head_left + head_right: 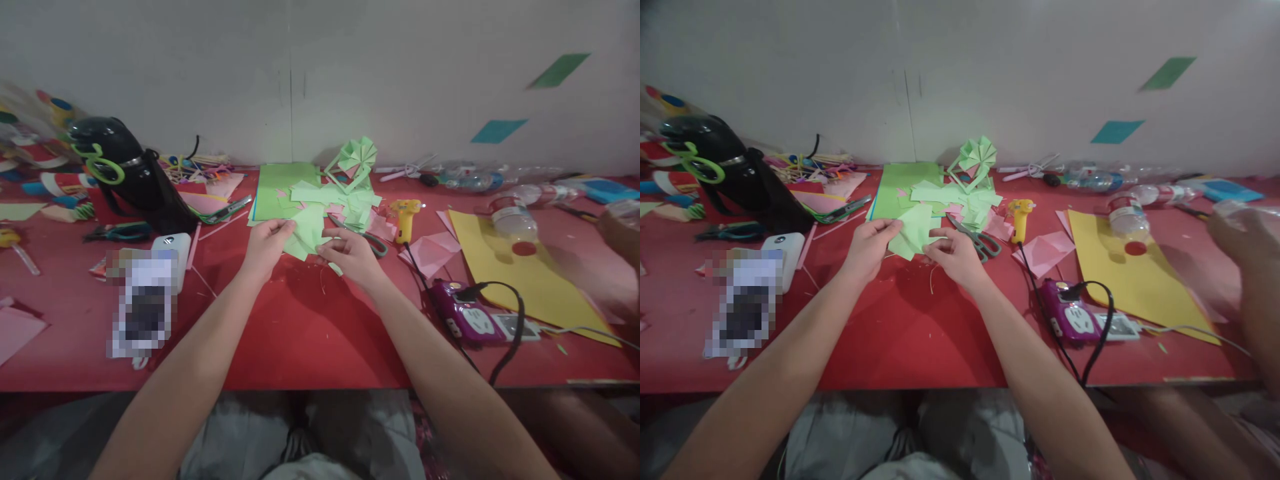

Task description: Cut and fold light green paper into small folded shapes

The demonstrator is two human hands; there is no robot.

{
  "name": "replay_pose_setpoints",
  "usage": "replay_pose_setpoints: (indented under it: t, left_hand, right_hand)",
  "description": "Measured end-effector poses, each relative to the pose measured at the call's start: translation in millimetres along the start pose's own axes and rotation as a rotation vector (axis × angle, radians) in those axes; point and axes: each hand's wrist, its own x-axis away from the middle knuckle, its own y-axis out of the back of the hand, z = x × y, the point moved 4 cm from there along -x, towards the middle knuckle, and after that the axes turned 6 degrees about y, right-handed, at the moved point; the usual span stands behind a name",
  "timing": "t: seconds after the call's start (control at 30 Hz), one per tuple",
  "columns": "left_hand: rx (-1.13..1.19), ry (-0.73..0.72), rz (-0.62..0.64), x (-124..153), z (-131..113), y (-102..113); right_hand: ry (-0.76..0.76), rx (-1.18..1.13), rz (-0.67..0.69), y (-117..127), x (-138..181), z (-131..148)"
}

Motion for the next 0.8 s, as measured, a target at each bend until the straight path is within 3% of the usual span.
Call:
replay_pose_setpoints:
  t: [0.4,0.63,0.8]
  left_hand:
    - [-0.356,-0.221,-0.020,15,-18,-5]
    - [-0.441,-0.235,0.019,20,-15,-15]
    - [-0.339,-0.201,-0.005,17,-14,-13]
  right_hand:
    - [-0.146,-0.145,-0.001,-1,-2,-9]
    - [-0.108,-0.117,-0.116,-3,0,-6]
    - [-0.110,-0.190,-0.111,1,-2,-9]
